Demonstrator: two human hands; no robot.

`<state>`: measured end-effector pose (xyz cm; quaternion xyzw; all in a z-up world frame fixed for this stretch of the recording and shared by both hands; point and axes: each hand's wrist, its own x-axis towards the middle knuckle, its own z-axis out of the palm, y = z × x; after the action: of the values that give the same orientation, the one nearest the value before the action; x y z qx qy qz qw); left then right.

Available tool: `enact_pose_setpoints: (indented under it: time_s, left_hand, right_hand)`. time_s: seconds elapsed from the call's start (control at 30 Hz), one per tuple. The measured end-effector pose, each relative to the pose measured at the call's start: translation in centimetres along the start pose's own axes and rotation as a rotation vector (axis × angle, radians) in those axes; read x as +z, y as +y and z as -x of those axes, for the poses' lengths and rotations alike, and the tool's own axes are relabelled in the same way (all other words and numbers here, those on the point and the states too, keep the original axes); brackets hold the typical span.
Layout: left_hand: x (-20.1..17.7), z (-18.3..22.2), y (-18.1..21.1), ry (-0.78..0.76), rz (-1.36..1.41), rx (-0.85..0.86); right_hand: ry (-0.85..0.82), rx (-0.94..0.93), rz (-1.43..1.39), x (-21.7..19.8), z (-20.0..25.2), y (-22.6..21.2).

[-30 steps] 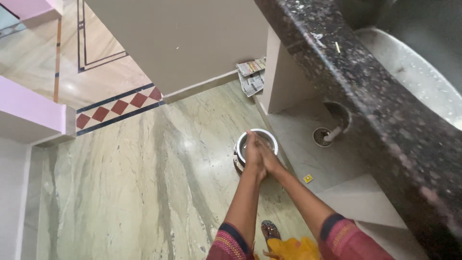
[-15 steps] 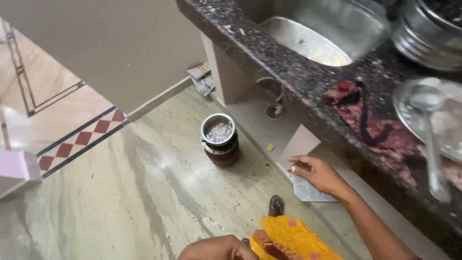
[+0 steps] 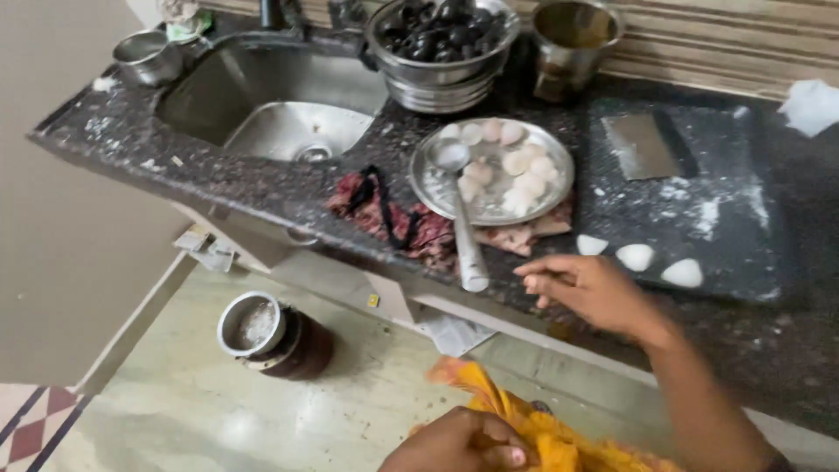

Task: Cleaning and preparing small white vegetable pieces on a tray and putting them in water.

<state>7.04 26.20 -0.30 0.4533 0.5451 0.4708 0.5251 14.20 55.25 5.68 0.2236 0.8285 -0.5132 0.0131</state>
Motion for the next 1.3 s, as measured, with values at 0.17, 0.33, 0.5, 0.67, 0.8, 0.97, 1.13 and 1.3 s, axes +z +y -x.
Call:
enact_pose_setpoints:
  time_s: [0.17, 0.33, 0.5, 0.67, 0.8, 0.97, 1.13, 1.3]
  left_hand:
    - [0.4, -9.1, 0.9, 0.009, -0.812, -0.177]
    - [1.1, -19.3, 6.7, 0.333, -0.624, 0.225]
    - [0.3, -26.6, 4.8, 0.587, -0.858, 0.373]
    - [-1.4, -29.5, 3.6, 0.547, -0.921, 0.220]
    - [-2.1, -32.7, 4.1, 0.511, -0.707, 0.290]
    - [-1.7, -39.3, 3.9, 0.510, -0.622, 0.402]
    - [-0.4, -43.8, 1.3, 0.486, -0.441, 0.466]
    - [0.4, -45.3, 1.7, 0.505, -0.336, 0.391]
  right_hand:
    - [0.310, 0.191, 0.130, -11.8, 1.4, 6.1]
    - [0.369, 0.043, 0.348, -17.9, -0.2, 13.4]
    - [0.481, 0.112, 0.327, -20.8, -3.5, 16.7]
    - [0.617, 0.145, 0.528, -23.3, -12.2, 20.7]
    - [0.634, 0.369, 0.554, -24.5, -17.3, 20.4]
    - [0.419, 0.544, 0.508, -27.9, -19.7, 21.2]
    - [0.490, 0.462, -0.098, -30.6, -16.2, 18.4]
    - [0.664, 0.427, 0.048, -32.3, -5.2, 12.7]
